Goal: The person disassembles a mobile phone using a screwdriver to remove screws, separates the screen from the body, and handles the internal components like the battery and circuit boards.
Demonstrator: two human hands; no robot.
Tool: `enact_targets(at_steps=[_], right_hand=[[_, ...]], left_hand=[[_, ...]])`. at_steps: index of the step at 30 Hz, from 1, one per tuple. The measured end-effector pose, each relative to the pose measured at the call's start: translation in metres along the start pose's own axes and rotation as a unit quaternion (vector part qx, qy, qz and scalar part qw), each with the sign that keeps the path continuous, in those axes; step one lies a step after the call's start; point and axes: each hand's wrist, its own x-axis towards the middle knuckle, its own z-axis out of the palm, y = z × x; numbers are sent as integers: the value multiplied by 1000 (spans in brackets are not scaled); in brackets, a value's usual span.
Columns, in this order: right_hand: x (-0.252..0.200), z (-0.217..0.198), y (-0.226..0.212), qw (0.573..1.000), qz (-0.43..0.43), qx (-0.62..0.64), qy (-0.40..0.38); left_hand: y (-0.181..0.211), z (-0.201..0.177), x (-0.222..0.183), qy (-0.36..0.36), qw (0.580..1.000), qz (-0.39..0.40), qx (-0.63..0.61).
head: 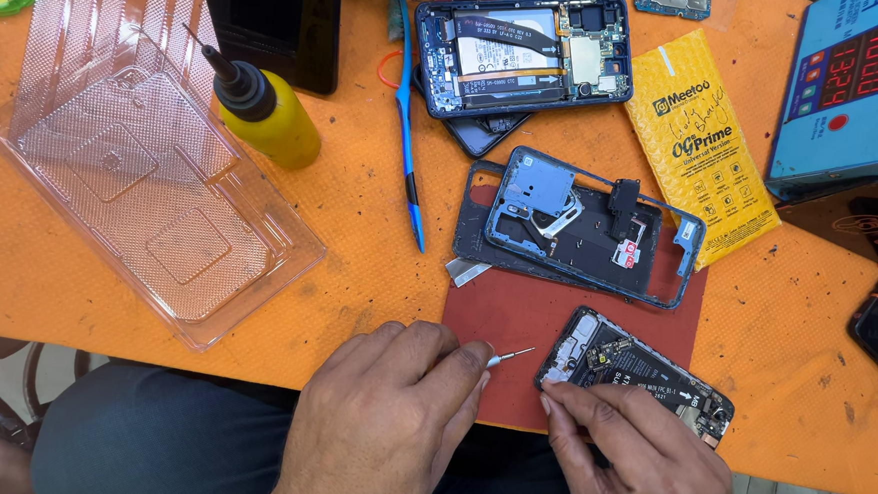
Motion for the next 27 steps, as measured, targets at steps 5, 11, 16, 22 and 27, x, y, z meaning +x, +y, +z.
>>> enact_targets(at_steps=[5,11,16,22,27], right_hand=[[2,-4,11,993,55,76,-68],[7,-3,29,973,125,101,-168],[10,-3,33,963,145,116,-193],[12,-4,30,963,149,113,-193],[9,-2,19,974,146,113,-133]], left_hand=[[0,0,0,-5,1000,1,-3],[1,0,-1,-7,1000,-3,-2],[0,1,-2,-11,1000,-1,-1],[0,0,-3,-17,1000,4,-3],[0,1,-4,-17,1000,3,-7]])
